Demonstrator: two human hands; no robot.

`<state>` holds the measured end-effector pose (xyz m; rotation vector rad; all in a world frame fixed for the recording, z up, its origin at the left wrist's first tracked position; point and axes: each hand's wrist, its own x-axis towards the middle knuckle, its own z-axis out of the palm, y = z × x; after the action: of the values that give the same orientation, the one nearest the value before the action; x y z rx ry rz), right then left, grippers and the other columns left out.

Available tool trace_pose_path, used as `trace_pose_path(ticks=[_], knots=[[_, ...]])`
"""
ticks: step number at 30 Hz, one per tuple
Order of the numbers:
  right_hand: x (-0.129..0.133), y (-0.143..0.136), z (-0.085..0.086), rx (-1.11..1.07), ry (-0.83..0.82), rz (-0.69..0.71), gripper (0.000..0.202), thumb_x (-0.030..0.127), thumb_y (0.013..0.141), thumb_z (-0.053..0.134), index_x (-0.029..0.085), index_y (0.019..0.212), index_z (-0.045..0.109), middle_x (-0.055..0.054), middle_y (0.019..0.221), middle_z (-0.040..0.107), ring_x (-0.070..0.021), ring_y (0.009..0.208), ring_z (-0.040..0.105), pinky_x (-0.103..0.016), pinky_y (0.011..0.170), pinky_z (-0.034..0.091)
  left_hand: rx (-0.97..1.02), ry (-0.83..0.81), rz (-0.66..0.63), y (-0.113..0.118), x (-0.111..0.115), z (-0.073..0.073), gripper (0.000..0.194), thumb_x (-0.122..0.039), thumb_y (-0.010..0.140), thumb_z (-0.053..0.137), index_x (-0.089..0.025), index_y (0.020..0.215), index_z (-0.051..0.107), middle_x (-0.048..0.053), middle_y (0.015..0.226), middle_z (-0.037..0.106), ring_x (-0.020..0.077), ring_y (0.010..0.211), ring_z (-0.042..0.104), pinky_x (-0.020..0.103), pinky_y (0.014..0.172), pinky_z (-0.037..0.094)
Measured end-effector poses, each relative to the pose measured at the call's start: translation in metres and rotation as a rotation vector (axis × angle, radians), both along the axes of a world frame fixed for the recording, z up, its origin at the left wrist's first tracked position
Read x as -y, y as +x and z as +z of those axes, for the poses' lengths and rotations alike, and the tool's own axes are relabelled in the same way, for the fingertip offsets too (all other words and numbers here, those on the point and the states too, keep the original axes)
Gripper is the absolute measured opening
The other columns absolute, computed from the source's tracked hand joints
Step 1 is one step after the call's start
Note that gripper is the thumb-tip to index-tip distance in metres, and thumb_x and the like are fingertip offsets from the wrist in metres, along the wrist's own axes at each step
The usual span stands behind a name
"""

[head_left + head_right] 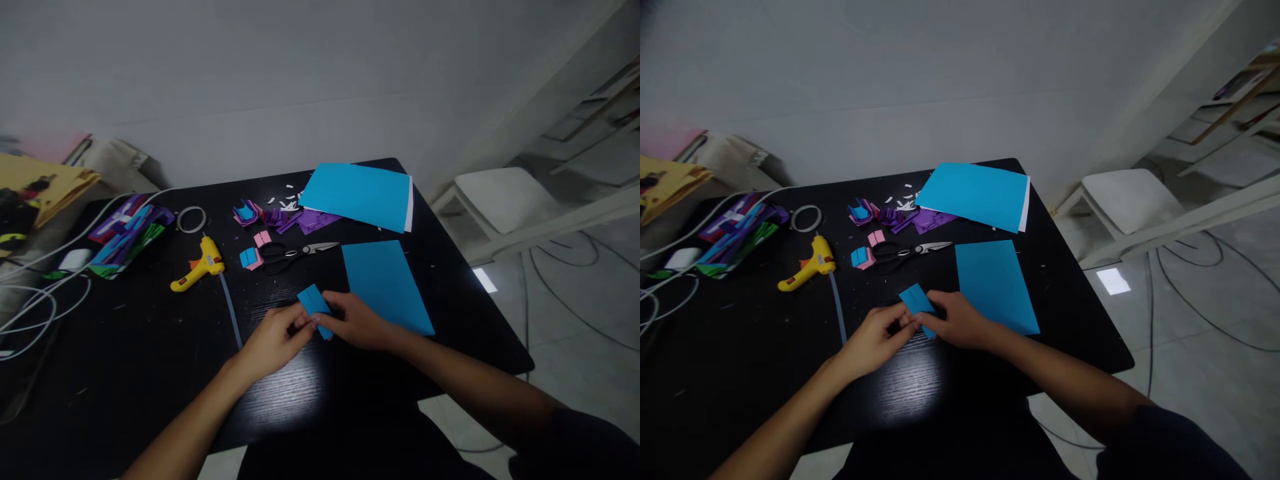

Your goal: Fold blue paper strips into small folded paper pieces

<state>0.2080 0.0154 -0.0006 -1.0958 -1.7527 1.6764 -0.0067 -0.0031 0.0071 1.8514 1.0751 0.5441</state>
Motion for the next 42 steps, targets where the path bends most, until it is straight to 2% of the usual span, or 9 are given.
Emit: trace_pose_path(ticks=[17, 42], knots=[[0.0000, 0.0003, -0.0020, 0.032, 0.041, 0.005, 0.019, 0.037, 0.098, 0.067, 0.020, 0.104, 0.072, -0.004, 0.093, 0.075, -0.0218, 0.085, 0.067, -0.032, 0.074, 0.054, -0.022, 0.005, -0.009, 0.0003, 0.0005, 0.0023, 0.023, -0.025, 0.100, 0.053, -0.020, 0.078, 0.052, -0.007, 0.066, 0.045, 0.0106, 0.059, 0.044, 0.023, 0.059, 0.033], [0.0003, 0.0011, -0.0029, 0.099, 0.088, 0.029, 0.017, 0.035, 0.099, 0.065, 0.018, 0.099, 0.070, -0.004, 0.089, 0.074, -0.0191, 0.079, 0.067, -0.030, 0.070, 0.051, -0.045, 0.034, -0.015, -0.0002, 0.0009, 0.0027, 0.021, -0.023, 0.101, 0.055, -0.020, 0.080, 0.054, -0.007, 0.067, 0.048, 0.0105, 0.059, 0.047, 0.023, 0.059, 0.034]])
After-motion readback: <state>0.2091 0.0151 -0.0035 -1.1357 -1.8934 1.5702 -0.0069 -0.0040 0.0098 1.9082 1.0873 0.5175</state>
